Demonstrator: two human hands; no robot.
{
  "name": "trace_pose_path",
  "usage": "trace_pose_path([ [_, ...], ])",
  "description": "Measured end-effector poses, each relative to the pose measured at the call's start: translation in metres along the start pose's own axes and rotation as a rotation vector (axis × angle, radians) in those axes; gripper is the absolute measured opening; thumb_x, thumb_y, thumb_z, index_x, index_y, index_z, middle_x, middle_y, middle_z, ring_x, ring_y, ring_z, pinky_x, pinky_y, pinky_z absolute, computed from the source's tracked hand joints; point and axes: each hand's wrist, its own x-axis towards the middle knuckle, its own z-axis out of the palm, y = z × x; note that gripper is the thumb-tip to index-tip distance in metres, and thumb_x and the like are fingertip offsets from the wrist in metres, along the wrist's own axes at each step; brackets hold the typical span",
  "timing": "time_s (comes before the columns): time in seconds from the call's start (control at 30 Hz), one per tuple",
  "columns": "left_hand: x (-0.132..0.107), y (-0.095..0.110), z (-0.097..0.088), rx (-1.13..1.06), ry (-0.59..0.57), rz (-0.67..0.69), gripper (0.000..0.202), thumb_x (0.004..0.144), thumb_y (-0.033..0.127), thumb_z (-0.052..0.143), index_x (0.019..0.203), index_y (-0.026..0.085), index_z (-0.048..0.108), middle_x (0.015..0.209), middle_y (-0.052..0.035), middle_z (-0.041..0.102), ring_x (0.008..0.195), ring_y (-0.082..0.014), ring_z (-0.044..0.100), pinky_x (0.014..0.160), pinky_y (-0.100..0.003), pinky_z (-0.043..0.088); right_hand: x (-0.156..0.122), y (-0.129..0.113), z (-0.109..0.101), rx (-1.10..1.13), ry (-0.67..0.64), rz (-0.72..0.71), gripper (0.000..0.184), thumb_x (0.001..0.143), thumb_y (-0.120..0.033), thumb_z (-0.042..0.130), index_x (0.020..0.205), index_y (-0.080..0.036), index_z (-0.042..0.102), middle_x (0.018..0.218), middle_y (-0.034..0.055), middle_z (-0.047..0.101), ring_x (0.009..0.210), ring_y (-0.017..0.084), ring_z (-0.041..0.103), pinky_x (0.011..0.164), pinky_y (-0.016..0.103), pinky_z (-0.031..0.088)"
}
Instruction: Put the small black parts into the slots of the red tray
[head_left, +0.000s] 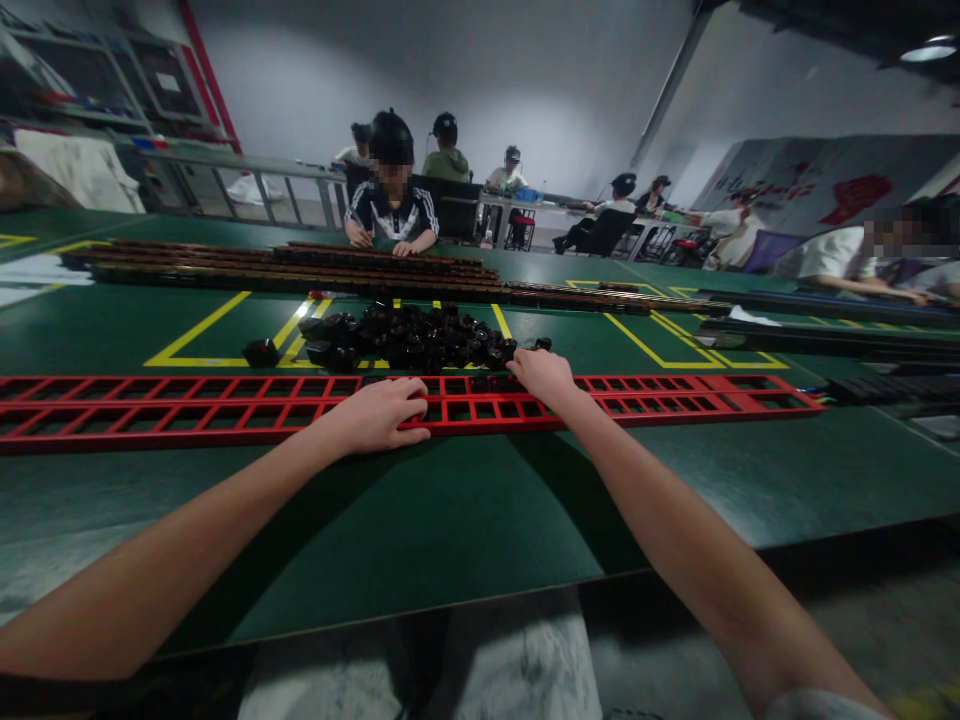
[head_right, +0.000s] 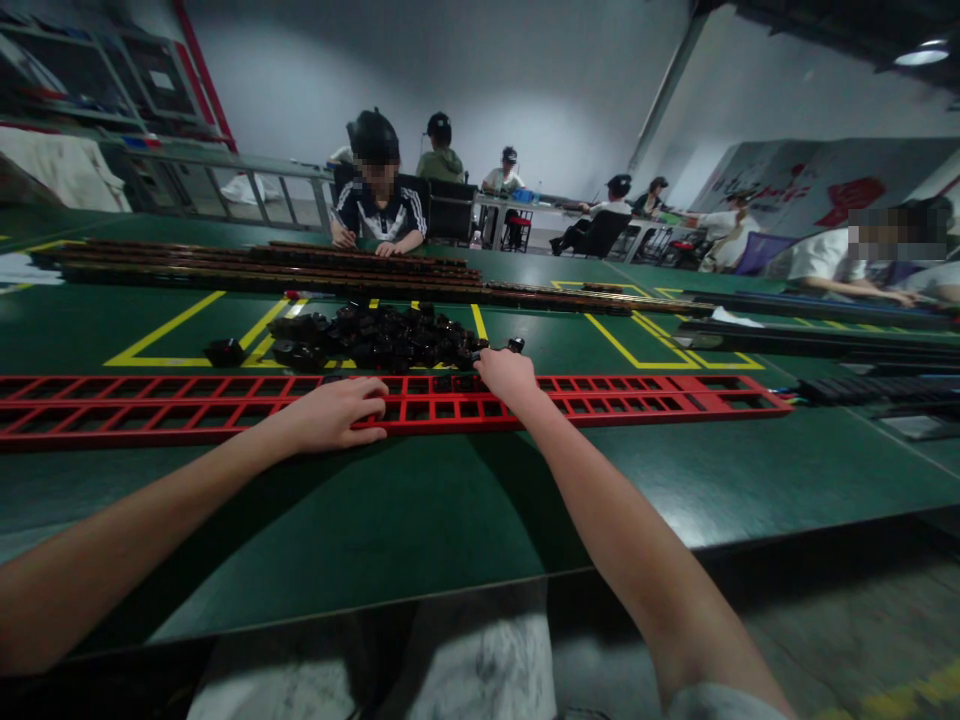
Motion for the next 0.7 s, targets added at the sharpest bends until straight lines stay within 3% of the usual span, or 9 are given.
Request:
trace_pose_path([
  [0.2,0.000,0.001,0.000,-0.018,0.027,-0.007,0.035,0.094,0.051,0.051,0.097,0.020,0.068,0.125,-0.0096,0.058,0.105,-0.0249,0.060,0.088,-0.036,0.049,-0.004,0.001,0.004,-0.008,0.091,0.038,0.038,0.101,-0.040,0.039,0.106,-0.018,0.069,0.101,0.0156,0.073,0.094,0.027,0.069,0.081,0.034,0.049],
  [0.43,0.000,0.001,-0.001,-0.022,0.003,-0.009,0.035,0.095,0.050,0.050,0.096,0.019,0.067,0.124,-0.0095,0.058,0.106,-0.0247,0.060,0.090,-0.037,0.049,0.001,0.020,0.005,0.059,0.186,0.023,0.030,0.098,-0.036,0.044,0.097,-0.018,0.067,0.104,0.0115,0.069,0.095,0.025,0.064,0.082,0.035,0.047],
  [0.7,0.000,0.001,0.001,-0.032,0.019,-0.010,0.036,0.094,0.051,0.052,0.096,0.019,0.068,0.124,-0.0103,0.058,0.105,-0.0251,0.060,0.089,-0.037,0.049,0.008,0.028,0.018,0.168,0.187,-0.040,0.035,0.095,-0.027,0.047,0.127,-0.019,0.060,0.133,0.0134,0.058,0.118,0.028,0.052,0.095,0.039,0.045],
])
